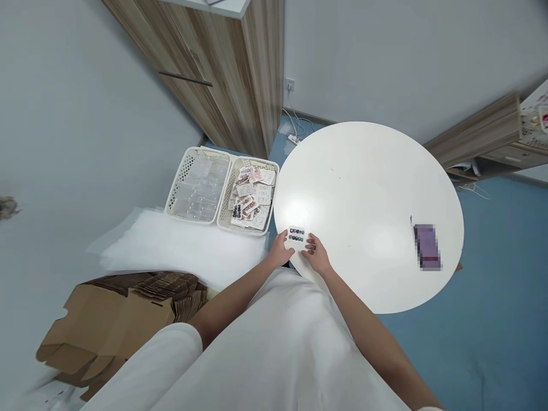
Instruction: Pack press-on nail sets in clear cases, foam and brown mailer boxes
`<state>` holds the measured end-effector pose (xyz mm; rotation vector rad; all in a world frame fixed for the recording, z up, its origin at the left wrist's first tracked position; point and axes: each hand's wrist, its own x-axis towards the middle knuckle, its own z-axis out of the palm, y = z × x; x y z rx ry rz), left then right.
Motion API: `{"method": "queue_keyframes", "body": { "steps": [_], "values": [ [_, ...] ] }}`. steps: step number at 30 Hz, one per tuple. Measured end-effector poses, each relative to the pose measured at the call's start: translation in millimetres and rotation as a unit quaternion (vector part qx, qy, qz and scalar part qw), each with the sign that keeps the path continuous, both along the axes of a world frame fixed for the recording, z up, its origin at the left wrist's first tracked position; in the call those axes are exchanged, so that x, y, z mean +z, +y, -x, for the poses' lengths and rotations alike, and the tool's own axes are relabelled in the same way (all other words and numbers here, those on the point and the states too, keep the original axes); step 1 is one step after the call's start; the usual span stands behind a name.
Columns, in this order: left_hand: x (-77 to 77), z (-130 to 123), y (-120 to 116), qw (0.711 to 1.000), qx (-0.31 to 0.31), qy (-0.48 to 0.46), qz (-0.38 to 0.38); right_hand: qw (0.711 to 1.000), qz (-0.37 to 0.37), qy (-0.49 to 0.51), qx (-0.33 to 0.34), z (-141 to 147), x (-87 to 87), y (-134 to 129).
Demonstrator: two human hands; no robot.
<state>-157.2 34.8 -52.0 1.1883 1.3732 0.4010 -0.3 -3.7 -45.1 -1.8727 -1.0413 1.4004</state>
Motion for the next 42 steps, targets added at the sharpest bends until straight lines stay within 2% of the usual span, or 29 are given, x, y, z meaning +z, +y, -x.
{"method": "queue_keyframes", "body": {
  "steps": [6, 16, 22, 27, 33, 37, 42],
  "values": [
    [-5.6, -1.2, -1.1, 0.999, 0.005, -0.033, -0.004, 0.993, 0.013, 0.109, -0.037, 8.4, 5.7, 0.3],
    [-18.8, -3.8, 37.5, 0.999, 0.012, -0.029, -0.036, 0.985, 0.003, 0.162, -0.061, 15.5, 8.2, 37.1],
    [-16.3, -2.0, 41.9, 0.998, 0.023, -0.039, -0.036, 0.986, 0.001, 0.159, -0.055, 17.4, 15.5, 41.9],
    [-6.9, 1.6, 29.4, 0.997, 0.048, -0.041, -0.045, 0.991, -0.005, 0.128, -0.036, 16.8, 20.2, 28.7],
    [0.0, 10.1, -6.5, 0.997, 0.062, -0.035, -0.020, 0.994, 0.009, 0.104, 0.013, 14.6, 20.8, -9.1],
    [0.6, 11.0, -26.4, 0.998, 0.066, -0.008, -0.001, 0.996, 0.031, 0.065, 0.048, 5.3, 21.3, -27.2],
    [2.3, 2.7, -41.6, 0.997, 0.080, -0.010, 0.013, 0.993, 0.023, 0.061, 0.102, -13.1, 27.6, -34.7]
  ]
}}
